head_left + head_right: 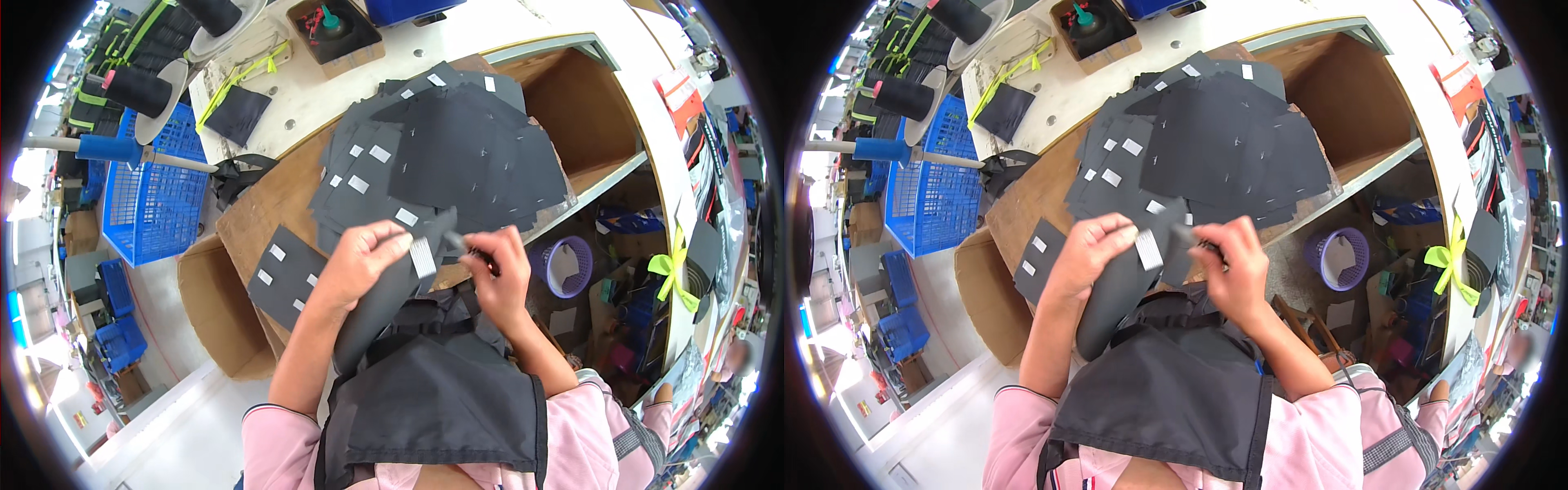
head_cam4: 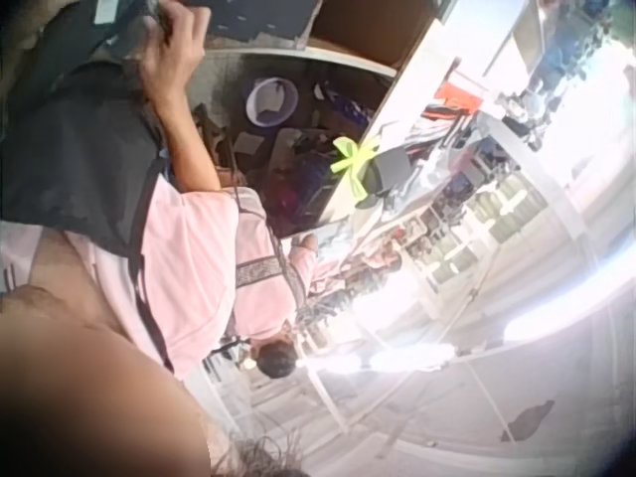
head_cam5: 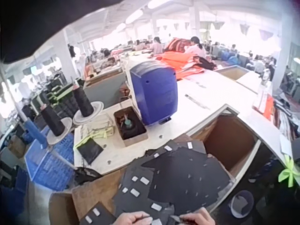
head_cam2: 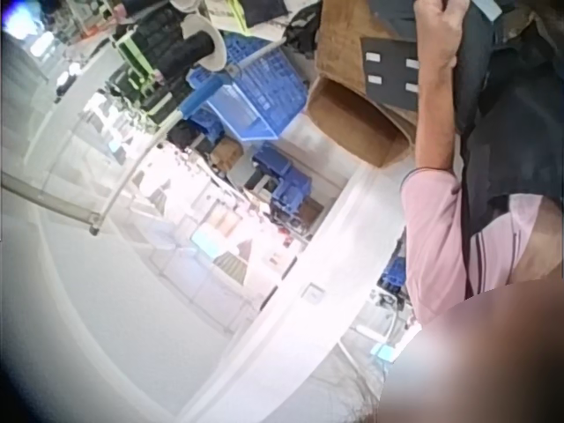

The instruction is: Sorting and prepping fabric panels with adhesive patches in a factory setting.

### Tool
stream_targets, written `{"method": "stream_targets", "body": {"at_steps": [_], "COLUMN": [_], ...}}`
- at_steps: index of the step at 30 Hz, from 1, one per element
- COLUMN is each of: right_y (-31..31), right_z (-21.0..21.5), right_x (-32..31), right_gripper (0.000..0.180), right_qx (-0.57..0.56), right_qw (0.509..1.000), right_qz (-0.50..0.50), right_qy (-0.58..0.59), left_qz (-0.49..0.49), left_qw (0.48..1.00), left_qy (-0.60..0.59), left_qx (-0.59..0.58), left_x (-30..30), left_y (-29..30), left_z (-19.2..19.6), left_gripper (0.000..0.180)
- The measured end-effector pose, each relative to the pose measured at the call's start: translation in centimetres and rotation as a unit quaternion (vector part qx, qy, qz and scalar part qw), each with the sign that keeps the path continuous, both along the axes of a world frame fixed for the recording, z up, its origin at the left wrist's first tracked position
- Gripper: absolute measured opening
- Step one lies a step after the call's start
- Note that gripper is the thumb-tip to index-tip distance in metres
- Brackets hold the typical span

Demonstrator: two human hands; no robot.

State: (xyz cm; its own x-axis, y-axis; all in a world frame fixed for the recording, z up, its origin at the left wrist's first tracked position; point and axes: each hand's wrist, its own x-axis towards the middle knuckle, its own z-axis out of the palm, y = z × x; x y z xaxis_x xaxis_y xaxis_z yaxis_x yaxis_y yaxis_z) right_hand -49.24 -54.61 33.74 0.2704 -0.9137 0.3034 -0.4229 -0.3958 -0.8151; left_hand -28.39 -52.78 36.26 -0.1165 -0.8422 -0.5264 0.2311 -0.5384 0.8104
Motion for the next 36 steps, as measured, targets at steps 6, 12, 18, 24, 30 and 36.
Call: {"method": "stream_targets", "body": {"at_steps": [6, 12, 18, 24, 30, 36], "right_y": [1.7, 0.2, -2.6, -5.2, -5.3, -0.3], "right_z": [-5.2, -5.9, -3.1, -0.6, 1.3, 2.5], "right_x": [0.7, 3.7, 3.4, 1.3, 0.7, 0.5], "right_gripper": [0.044, 0.026, 0.017, 0.02, 0.023, 0.041], "right_qx": [0.674, 0.675, 0.522, 0.476, 0.391, -0.024], "right_qw": [0.524, 0.571, 0.786, 0.837, 0.876, 0.995], "right_qz": [0.138, 0.105, -0.012, 0.236, 0.28, 0.034], "right_qy": [-0.502, -0.456, -0.33, -0.13, -0.046, 0.091], "left_qz": [0.161, 0.357, 0.297, -0.102, -0.047, 0.062], "left_qw": [0.979, 0.919, 0.948, 0.798, 0.996, 0.984], "left_qy": [0.113, 0.157, -0.023, -0.473, -0.075, -0.16], "left_qx": [-0.058, -0.054, -0.107, -0.359, -0.021, -0.053], "left_x": [1.2, 1.8, 4.5, 1.7, 1.1, -1.1], "left_y": [-0.9, 0.3, 2.7, -1.9, -1.1, -0.5], "left_z": [0.3, -1.6, -5.3, -0.1, -1.1, -0.1], "left_gripper": [0.018, 0.02, 0.038, 0.061, 0.026, 0.022]}}
